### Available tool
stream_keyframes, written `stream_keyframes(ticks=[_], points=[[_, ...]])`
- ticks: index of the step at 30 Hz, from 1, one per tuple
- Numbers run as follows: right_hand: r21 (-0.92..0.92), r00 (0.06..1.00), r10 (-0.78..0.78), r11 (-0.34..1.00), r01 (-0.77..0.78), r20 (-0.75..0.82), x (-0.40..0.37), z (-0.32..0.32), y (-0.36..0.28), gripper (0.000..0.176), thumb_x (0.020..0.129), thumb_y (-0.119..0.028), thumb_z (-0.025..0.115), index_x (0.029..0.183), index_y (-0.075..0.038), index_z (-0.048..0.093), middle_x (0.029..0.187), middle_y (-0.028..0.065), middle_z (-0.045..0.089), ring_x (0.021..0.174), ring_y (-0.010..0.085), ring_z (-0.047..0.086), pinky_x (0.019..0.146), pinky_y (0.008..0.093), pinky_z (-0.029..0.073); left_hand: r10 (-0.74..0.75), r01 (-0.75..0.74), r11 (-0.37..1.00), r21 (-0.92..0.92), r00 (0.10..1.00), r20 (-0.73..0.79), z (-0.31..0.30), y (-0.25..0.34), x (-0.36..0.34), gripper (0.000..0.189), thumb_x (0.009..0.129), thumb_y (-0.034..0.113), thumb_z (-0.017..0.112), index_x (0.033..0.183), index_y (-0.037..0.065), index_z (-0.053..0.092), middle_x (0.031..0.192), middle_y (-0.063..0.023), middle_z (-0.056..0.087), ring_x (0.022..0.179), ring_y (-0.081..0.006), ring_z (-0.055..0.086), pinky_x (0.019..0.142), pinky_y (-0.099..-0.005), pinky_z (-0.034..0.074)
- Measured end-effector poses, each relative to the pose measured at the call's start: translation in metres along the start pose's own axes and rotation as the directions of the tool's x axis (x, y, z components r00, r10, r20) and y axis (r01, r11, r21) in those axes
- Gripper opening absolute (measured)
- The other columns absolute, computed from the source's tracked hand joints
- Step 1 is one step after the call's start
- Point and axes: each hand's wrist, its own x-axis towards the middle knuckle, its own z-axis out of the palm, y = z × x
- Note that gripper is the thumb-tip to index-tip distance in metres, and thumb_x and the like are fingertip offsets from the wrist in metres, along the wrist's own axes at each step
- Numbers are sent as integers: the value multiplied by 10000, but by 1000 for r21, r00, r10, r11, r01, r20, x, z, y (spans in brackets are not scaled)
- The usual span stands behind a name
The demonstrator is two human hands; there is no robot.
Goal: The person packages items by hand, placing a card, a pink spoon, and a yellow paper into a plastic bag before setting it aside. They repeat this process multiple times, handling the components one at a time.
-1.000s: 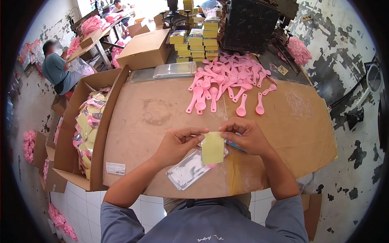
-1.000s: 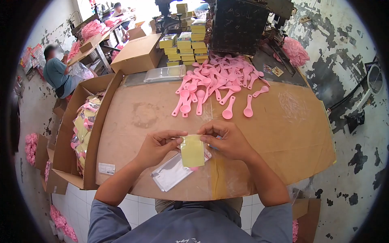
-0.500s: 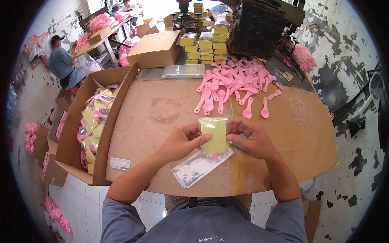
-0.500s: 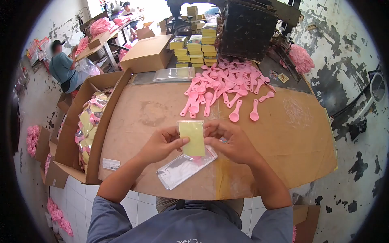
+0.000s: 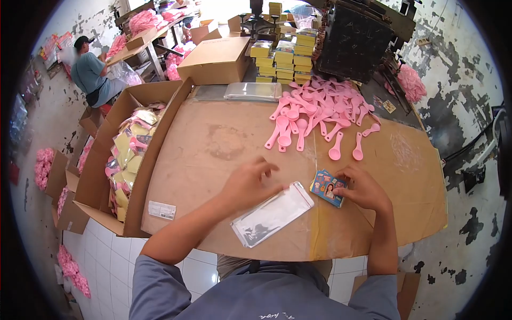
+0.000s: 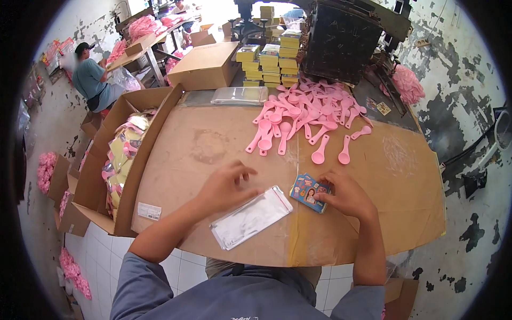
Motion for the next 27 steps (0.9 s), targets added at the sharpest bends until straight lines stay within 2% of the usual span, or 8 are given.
stream_keyframes(ticks=[3, 6, 12, 15, 19, 21, 24, 27], points=[[124, 998, 59, 990, -60, 8, 2, -3, -1, 383, 804, -146, 863, 1132, -14, 715, 990, 75, 674, 881, 171, 641, 772, 331, 517, 142, -152, 980, 130, 986, 83, 18, -4, -5, 423, 790, 361, 887, 1030, 45, 740, 906, -82, 653, 842, -219, 653, 758, -332, 535], [251, 989, 148, 957, -142, -7, 3, -2, 7, 350, 802, -124, 862, 1098, -8, 717, 908, 32, 682, 816, 115, 617, 744, 306, 505, 98, -100, 995, 7, 987, 130, 21, -7, -3, 364, 802, 304, 883, 1014, 45, 739, 861, -64, 662, 782, -196, 649, 710, -325, 533], [223, 975, 95, 974, -50, -200, 5, 0, 14, 264, 837, -79, 824, 1069, -22, 712, 886, 17, 697, 779, 97, 613, 753, 286, 502, -110, 141, 954, -264, 985, 131, 21, -4, -4, 270, 826, 184, 873, 994, 19, 740, 807, -22, 702, 656, -91, 597, 613, -258, 496], [639, 999, 22, 769, 12, -45, -3, 7, -3, 225, 871, -96, 791, 1070, -39, 706, 979, 30, 719, 899, 114, 653, 821, 294, 511, -130, 168, 952, -257, 979, 160, 17, -1, -4, 237, 856, 153, 845, 1007, 4, 739, 831, -17, 711, 672, -67, 597, 618, -249, 494], [417, 912, -406, 841, 345, 62, 2, 32, -28, 192, 896, -81, 732, 1084, -55, 701, 1066, 55, 724, 1024, 188, 674, 915, 330, 505, -150, 185, 955, -232, 975, 162, 12, 6, -4, 142, 895, 89, 784, 976, -3, 711, 847, -35, 720, 671, -80, 608, 633, -263, 511], [223, 873, -473, 869, 441, 119, 6, 44, -35, 195, 899, -59, 705, 1094, -54, 698, 1073, 61, 718, 1031, 224, 672, 934, 343, 498, -142, 161, 939, -304, 986, 83, 13, 3, -6, 129, 903, 80, 765, 959, -8, 689, 835, -77, 728, 657, -106, 613, 630, -284, 514], [181, 877, -464, 880, 440, 126, 6, 49, -36, 204, 889, -36, 691, 1093, -45, 694, 1047, 70, 705, 999, 261, 662, 942, 349, 489, -37, 29, 807, -590, 999, -2, 21, -15, 0, 117, 959, 42, 698, 1046, 16, 624, 905, -59, 723, 799, -136, 701, 725, -281, 560], [326, 909, -414, 865, 381, 39, 4, 46, -37, 201, 884, -36, 702, 1085, -43, 694, 997, 52, 700, 953, 212, 671, 885, 330, 508, -71, 129, 540, -831, 992, 108, 10, -6, 0, 236, 985, 43, 680, 1184, 25, 555, 920, -113, 736, 862, -185, 735, 765, -305, 584]])
